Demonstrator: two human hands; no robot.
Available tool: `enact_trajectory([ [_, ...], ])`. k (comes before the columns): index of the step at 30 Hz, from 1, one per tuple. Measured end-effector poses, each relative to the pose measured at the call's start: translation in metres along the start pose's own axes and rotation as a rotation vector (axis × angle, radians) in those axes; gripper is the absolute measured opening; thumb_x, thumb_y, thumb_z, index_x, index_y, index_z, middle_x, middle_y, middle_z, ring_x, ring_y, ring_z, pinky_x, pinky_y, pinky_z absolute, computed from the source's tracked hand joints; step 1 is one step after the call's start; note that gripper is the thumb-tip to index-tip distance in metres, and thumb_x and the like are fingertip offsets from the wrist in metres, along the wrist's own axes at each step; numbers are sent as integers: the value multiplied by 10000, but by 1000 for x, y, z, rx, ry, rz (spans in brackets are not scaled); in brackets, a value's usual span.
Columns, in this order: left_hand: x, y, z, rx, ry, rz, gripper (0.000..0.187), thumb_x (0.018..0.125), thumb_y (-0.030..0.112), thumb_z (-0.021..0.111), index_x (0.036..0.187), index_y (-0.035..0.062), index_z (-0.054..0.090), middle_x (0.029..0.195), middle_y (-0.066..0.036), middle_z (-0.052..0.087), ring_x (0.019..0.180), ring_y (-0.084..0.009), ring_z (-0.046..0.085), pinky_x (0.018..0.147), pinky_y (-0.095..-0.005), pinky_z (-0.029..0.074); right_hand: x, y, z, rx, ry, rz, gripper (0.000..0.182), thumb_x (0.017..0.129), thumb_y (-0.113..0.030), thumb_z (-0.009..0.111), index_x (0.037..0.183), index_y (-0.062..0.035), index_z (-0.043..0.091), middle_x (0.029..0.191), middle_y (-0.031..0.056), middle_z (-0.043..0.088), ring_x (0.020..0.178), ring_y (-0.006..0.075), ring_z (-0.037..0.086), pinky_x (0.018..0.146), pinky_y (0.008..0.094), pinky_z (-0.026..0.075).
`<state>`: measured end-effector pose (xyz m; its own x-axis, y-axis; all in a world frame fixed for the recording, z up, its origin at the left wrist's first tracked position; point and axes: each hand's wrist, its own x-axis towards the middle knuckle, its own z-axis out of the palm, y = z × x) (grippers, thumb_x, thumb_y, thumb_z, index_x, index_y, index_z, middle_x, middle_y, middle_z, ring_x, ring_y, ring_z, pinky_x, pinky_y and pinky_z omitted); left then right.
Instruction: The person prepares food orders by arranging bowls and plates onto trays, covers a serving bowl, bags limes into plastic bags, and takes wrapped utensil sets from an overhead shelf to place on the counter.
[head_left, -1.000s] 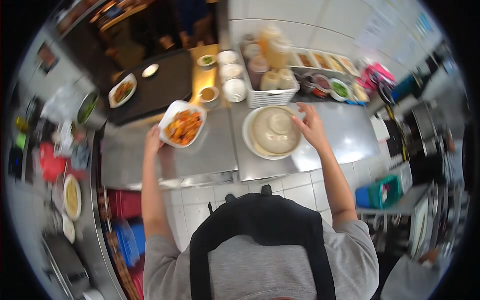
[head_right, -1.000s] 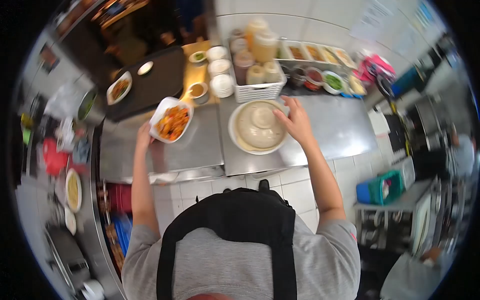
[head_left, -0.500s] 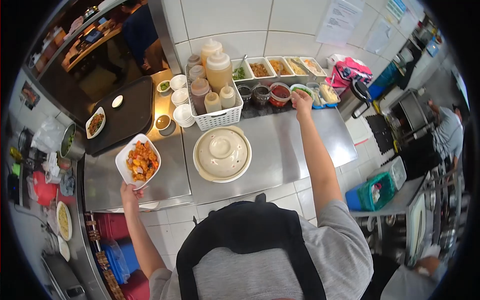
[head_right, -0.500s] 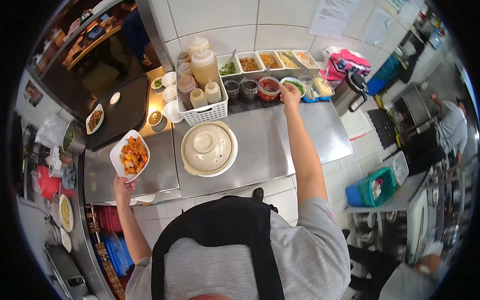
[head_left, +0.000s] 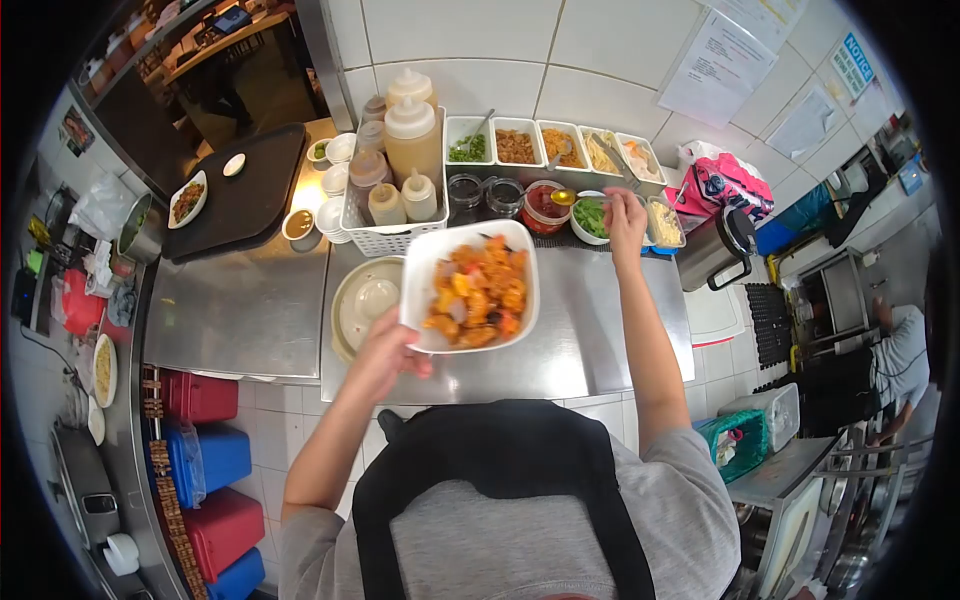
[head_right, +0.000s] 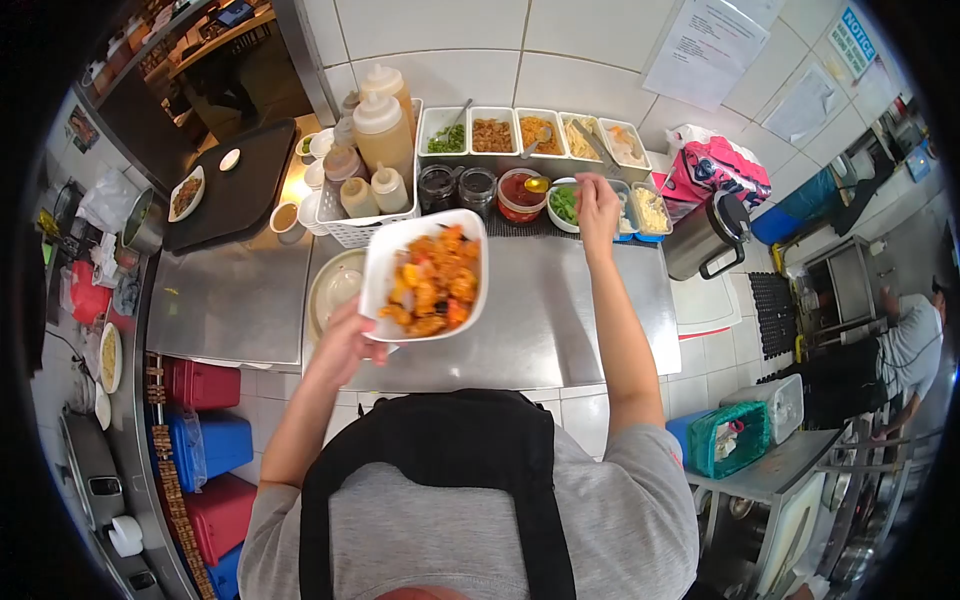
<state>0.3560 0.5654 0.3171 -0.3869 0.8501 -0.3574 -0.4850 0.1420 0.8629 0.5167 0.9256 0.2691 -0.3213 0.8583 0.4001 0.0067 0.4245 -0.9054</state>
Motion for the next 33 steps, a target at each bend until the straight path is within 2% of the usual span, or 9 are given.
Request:
enact_trajectory([
  [1,8,-7,12,-1,3,-1,488,722,91,444,1204,19,420,826,-132,591,516,-166,560,440,-278,491,-2,12,-2,1,-2,1,200,894,-136,450,900,-17,610,640,38,559,483,84,501,438,218,388],
  [3,25,-21,31,53,-52,-68,484,747,77,416,1228,23,390,827,-142,599,537,-178,575,466,-286,502,-7,29,-7,352,116,348,194,893,-133,454,895,-8,601,637,29,541,479,88,486,426,221,392],
  [7,67,-44,47,126,-83,-111,466,766,60,391,1230,22,379,812,-147,605,548,-185,584,473,-295,506,-10,22,-18,511,79,440,194,898,-141,461,892,0,594,649,32,540,490,88,485,426,222,400],
  [10,86,-49,54,209,-55,-74,463,772,63,387,1232,27,361,764,-158,619,511,-151,570,479,-264,501,-24,-19,-31,540,-42,364,202,902,-151,468,895,5,595,639,29,534,499,83,476,442,214,394],
  [12,98,-53,51,210,-52,-91,454,771,62,387,1223,24,364,760,-159,620,508,-150,569,478,-263,500,-41,-44,-38,380,-205,251,196,906,-140,464,908,3,598,640,23,535,505,70,463,460,204,389],
  [16,106,-53,52,211,-69,-147,428,774,64,387,1201,24,373,755,-163,621,501,-148,568,481,-262,501,-71,-76,-25,220,-314,183,222,917,-180,460,929,-6,596,652,15,533,552,61,468,488,189,356],
  [23,101,-55,47,144,-97,-137,392,786,87,391,1172,22,384,777,-168,625,517,-146,575,473,-255,502,-71,-74,-39,66,-175,8,180,918,-119,457,909,-6,598,698,6,547,564,42,444,506,179,368],
  [28,112,-64,40,68,-86,-197,390,783,103,403,1166,28,396,787,-173,625,530,-150,584,490,-253,515,-90,-94,-49,7,-205,-88,193,918,-122,455,901,7,597,687,43,570,585,60,487,504,189,369],
  [33,116,-64,48,54,-96,-182,391,779,104,407,1162,27,401,786,-174,625,535,-153,589,500,-258,522,-77,-77,-49,162,-84,35,204,909,-134,473,913,29,595,658,63,569,525,80,479,496,197,380],
])
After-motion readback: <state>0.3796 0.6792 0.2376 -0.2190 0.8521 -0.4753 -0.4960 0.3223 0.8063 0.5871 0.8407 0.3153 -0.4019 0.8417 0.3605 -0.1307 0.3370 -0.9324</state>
